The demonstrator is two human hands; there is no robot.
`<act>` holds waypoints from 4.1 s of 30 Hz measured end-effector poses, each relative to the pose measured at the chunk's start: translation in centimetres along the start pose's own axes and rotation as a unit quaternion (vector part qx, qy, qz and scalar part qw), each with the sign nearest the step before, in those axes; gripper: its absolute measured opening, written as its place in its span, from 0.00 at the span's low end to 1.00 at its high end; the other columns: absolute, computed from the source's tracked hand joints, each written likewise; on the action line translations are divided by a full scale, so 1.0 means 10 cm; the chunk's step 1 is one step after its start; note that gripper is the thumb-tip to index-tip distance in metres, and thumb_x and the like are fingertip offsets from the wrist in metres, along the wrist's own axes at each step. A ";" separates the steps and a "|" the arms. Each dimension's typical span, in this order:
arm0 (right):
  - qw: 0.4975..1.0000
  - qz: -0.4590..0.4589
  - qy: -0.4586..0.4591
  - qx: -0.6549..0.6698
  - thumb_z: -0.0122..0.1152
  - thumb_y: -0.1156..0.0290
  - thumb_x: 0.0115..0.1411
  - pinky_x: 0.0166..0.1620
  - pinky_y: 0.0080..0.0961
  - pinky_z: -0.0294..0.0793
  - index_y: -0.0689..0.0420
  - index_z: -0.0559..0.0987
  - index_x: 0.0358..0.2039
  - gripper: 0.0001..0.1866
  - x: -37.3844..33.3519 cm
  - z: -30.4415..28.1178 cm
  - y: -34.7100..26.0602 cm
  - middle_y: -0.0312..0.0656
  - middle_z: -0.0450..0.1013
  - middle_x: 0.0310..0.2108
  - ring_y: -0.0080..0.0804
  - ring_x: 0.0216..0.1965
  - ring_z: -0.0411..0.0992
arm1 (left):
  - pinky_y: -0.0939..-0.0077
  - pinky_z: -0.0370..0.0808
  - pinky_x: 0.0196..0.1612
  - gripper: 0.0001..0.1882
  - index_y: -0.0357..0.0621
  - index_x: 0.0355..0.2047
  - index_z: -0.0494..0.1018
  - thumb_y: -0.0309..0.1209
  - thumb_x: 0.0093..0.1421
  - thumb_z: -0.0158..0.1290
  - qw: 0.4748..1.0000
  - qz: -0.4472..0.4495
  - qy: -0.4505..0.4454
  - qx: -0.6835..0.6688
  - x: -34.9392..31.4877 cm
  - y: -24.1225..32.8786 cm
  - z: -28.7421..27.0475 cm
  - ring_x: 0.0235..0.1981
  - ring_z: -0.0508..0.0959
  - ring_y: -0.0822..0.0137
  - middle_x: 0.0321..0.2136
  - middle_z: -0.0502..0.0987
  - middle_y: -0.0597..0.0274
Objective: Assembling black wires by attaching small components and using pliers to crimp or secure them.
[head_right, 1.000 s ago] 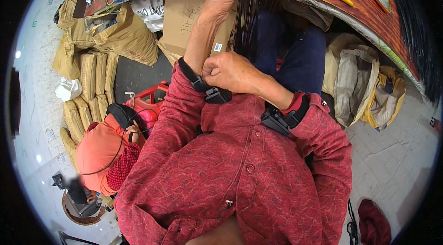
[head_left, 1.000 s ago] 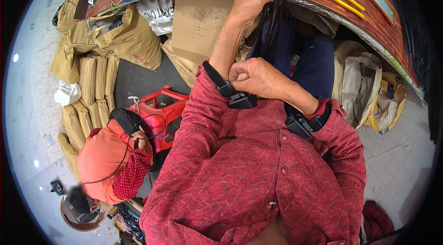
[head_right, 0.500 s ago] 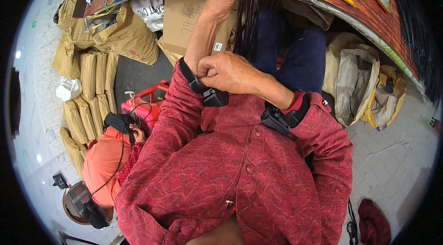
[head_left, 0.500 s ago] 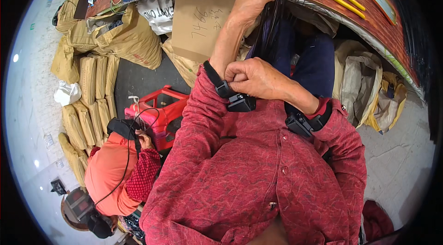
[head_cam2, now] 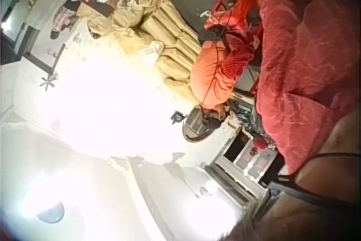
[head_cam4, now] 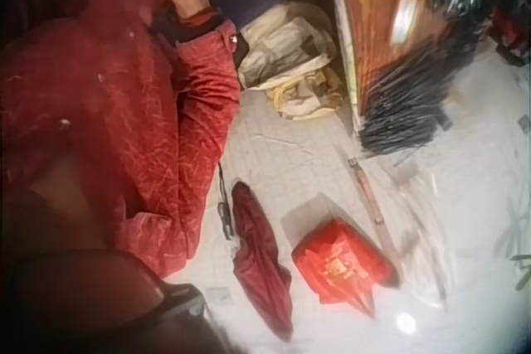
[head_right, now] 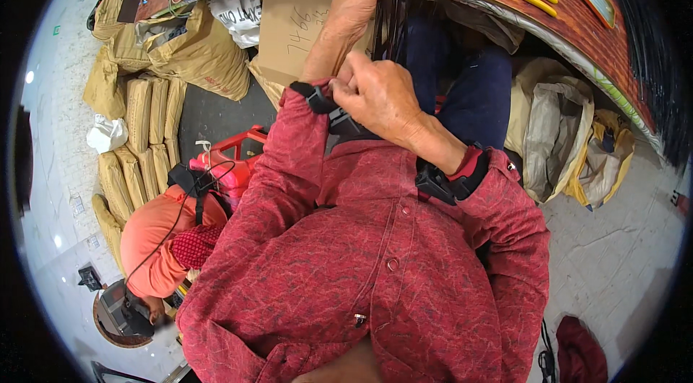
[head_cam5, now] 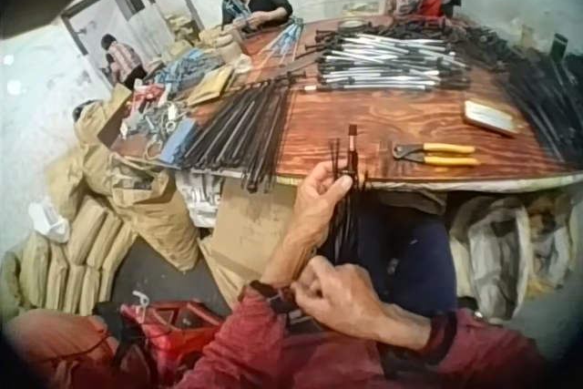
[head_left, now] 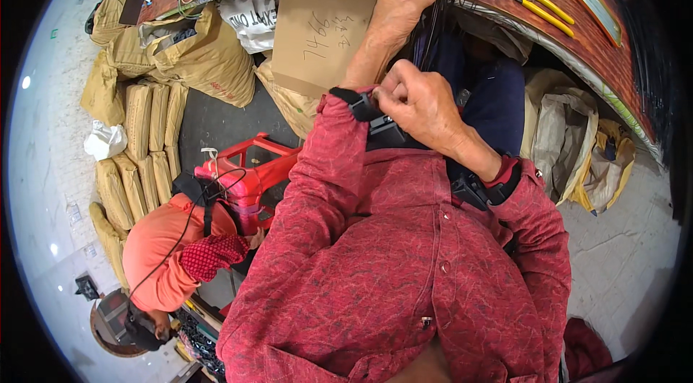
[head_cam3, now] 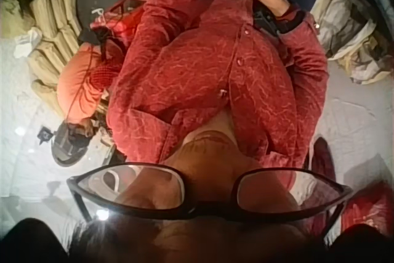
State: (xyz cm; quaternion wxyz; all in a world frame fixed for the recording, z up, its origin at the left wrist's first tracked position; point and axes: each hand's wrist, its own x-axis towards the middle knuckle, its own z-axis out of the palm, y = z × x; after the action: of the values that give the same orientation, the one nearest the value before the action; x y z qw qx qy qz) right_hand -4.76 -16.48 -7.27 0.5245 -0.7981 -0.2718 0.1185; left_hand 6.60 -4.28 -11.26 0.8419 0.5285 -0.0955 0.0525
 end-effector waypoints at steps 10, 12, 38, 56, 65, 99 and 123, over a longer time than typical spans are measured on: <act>0.999 0.006 0.026 0.037 0.65 0.65 0.60 0.29 0.43 0.75 0.58 0.75 0.30 0.11 0.02 0.04 0.10 0.45 0.77 0.20 0.48 0.24 0.78 | 0.74 0.80 0.51 0.15 0.33 0.51 0.72 0.19 0.63 0.57 0.999 -0.015 0.032 0.025 -0.10 0.20 0.09 0.42 0.84 0.67 0.40 0.83 0.51; 0.998 0.032 -0.015 0.043 0.65 0.63 0.60 0.30 0.42 0.75 0.59 0.75 0.30 0.12 -0.01 0.05 0.03 0.46 0.78 0.21 0.48 0.25 0.79 | 0.73 0.79 0.52 0.16 0.34 0.51 0.72 0.20 0.64 0.57 0.999 0.006 0.027 0.029 -0.14 0.22 0.07 0.43 0.84 0.66 0.41 0.83 0.52; 0.917 0.101 -0.246 0.298 0.56 0.72 0.68 0.41 0.25 0.80 0.63 0.82 0.46 0.12 0.01 -0.02 0.15 0.43 0.82 0.39 0.27 0.36 0.79 | 0.71 0.76 0.54 0.19 0.35 0.54 0.70 0.22 0.64 0.58 0.999 0.010 0.032 0.020 -0.49 0.55 -0.04 0.46 0.83 0.64 0.43 0.83 0.48; 0.910 0.094 -0.363 0.179 0.68 0.66 0.57 0.33 0.30 0.77 0.56 0.87 0.35 0.09 0.27 0.17 0.22 0.39 0.80 0.22 0.28 0.25 0.80 | 0.68 0.77 0.55 0.19 0.36 0.53 0.71 0.23 0.63 0.60 1.000 0.002 0.024 -0.001 -0.38 0.43 -0.10 0.46 0.83 0.62 0.42 0.83 0.47; 0.961 -0.053 -0.266 0.057 0.72 0.64 0.57 0.35 0.26 0.75 0.60 0.85 0.37 0.13 0.22 0.19 0.34 0.38 0.80 0.25 0.27 0.28 0.77 | 0.69 0.77 0.55 0.19 0.35 0.54 0.71 0.23 0.64 0.59 0.999 0.007 0.029 -0.012 -0.28 0.30 -0.18 0.47 0.83 0.63 0.43 0.83 0.48; 0.925 -0.371 -0.018 -0.081 0.67 0.72 0.52 0.27 0.38 0.72 0.53 0.70 0.29 0.12 0.21 0.05 0.21 0.38 0.67 0.21 0.42 0.23 0.71 | 0.70 0.76 0.56 0.17 0.34 0.53 0.70 0.22 0.65 0.57 1.000 -0.012 0.019 -0.009 -0.33 0.43 -0.09 0.46 0.82 0.63 0.43 0.83 0.48; 0.977 -0.008 0.171 0.131 0.64 0.72 0.65 0.33 0.22 0.75 0.63 0.76 0.34 0.08 0.15 -0.79 0.22 0.38 0.76 0.27 0.19 0.28 0.73 | 0.68 0.76 0.57 0.16 0.33 0.52 0.70 0.19 0.65 0.56 0.996 -0.067 0.031 0.048 -0.67 0.86 0.14 0.49 0.81 0.63 0.46 0.81 0.47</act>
State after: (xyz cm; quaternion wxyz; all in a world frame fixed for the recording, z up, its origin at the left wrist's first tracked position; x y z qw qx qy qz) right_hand 0.89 -22.43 -5.81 0.6640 -0.7289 -0.1664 0.0107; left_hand -1.74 -1.69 -4.53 0.8199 0.5715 -0.0309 0.0167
